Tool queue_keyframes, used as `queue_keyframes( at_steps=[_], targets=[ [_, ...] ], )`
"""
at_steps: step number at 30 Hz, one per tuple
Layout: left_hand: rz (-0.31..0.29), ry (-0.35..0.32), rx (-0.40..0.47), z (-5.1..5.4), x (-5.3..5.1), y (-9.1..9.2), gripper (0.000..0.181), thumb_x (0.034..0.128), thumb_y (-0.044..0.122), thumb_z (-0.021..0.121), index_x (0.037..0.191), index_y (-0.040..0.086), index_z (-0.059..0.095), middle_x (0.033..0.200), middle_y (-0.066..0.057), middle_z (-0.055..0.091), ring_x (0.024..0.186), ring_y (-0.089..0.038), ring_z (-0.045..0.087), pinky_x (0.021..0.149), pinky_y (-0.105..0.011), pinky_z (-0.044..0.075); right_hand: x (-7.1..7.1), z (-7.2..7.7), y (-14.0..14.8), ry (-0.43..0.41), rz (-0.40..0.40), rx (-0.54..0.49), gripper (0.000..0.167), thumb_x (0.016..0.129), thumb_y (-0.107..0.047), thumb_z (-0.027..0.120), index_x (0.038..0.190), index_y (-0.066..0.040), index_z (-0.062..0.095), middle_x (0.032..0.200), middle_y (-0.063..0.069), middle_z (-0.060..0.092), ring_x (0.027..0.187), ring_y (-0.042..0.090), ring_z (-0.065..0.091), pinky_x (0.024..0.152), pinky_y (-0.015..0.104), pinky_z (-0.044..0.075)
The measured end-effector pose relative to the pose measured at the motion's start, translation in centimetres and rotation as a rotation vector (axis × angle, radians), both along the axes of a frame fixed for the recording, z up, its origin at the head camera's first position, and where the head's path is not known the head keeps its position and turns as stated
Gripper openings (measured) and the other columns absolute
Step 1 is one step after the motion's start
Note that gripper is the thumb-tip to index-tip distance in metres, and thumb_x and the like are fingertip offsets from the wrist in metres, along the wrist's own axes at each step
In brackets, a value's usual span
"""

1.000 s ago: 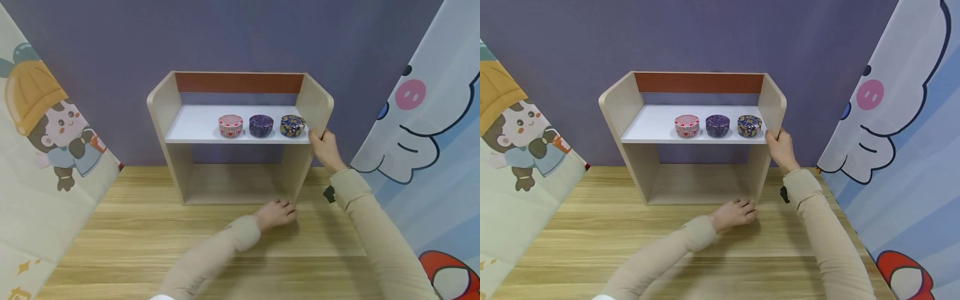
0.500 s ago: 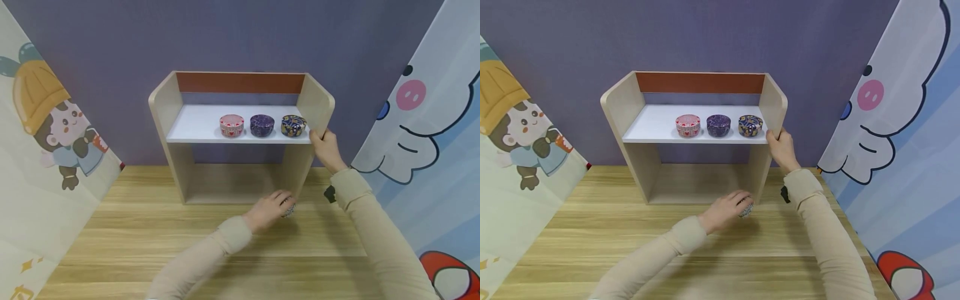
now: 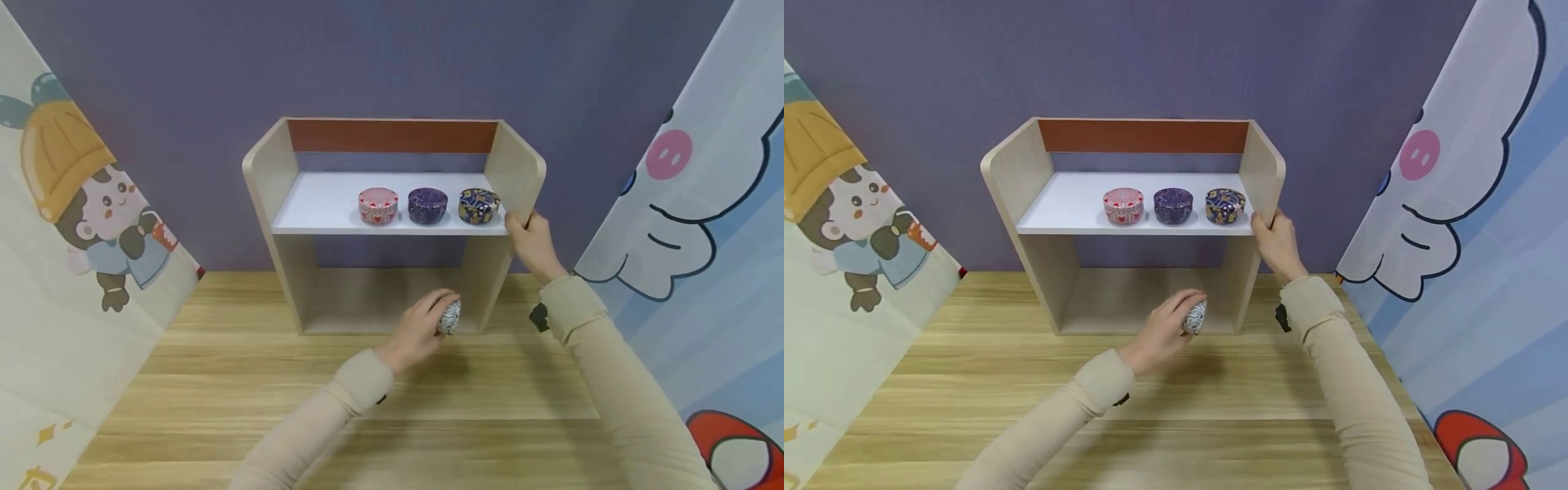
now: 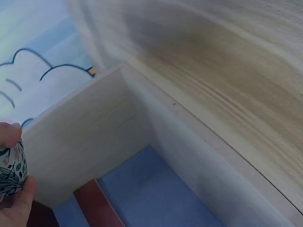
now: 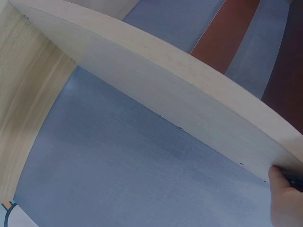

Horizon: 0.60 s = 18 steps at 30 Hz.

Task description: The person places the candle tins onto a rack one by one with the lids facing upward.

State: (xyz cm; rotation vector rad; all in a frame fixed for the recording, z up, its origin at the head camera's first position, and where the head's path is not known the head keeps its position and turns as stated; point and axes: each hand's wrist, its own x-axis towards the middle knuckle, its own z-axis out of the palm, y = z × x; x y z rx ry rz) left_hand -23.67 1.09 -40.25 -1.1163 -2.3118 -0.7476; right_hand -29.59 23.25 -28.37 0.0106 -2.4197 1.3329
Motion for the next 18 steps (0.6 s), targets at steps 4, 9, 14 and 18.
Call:
queue_keyframes(
  at_steps=[4, 9, 14, 18],
  targets=[
    [0.022, -0.007, 0.09, 0.4, -0.4, -0.6, 0.071, 0.0629, 0.0, 0.077, 0.127, 0.007, 0.048, 0.125, -0.008, 0.05, 0.11, -0.023, 0.055, 0.089, -0.031, 0.051, -0.1, -0.1, 0.0, 0.0, 0.006, -0.002, 0.052, 0.094, -0.037, 0.039, 0.122, 0.007, 0.047, 0.113, 0.021, 0.054, 0.096, 0.021, 0.048, 0.08, 0.026, 0.041],
    [0.048, -0.116, 0.219, 1.0, -0.5, -1.2, 0.074, 0.0608, -0.002, 0.078, 0.127, 0.006, 0.047, 0.125, -0.009, 0.051, 0.11, -0.025, 0.056, 0.092, -0.033, 0.049, -0.1, -0.1, 0.0, -0.006, 0.002, -0.009, 0.053, 0.094, -0.037, 0.04, 0.123, 0.007, 0.046, 0.116, 0.022, 0.054, 0.099, 0.022, 0.049, 0.085, 0.031, 0.042],
    [0.075, -0.306, 0.333, 1.4, -0.3, -1.7, 0.076, 0.0605, -0.002, 0.078, 0.129, 0.009, 0.046, 0.126, -0.009, 0.051, 0.112, -0.026, 0.054, 0.095, -0.036, 0.047, -0.2, -0.1, 0.0, -0.003, -0.012, 0.001, 0.052, 0.094, -0.036, 0.039, 0.122, 0.007, 0.047, 0.116, 0.022, 0.054, 0.098, 0.022, 0.048, 0.085, 0.032, 0.041],
    [0.071, -0.415, 0.412, 1.1, -0.2, -2.2, 0.077, 0.0605, -0.001, 0.079, 0.129, 0.01, 0.046, 0.125, -0.009, 0.052, 0.112, -0.026, 0.053, 0.095, -0.038, 0.047, -0.3, -0.2, 0.0, -0.003, -0.01, 0.003, 0.052, 0.094, -0.036, 0.039, 0.123, 0.007, 0.047, 0.118, 0.023, 0.054, 0.099, 0.023, 0.049, 0.087, 0.034, 0.042]
  ],
)
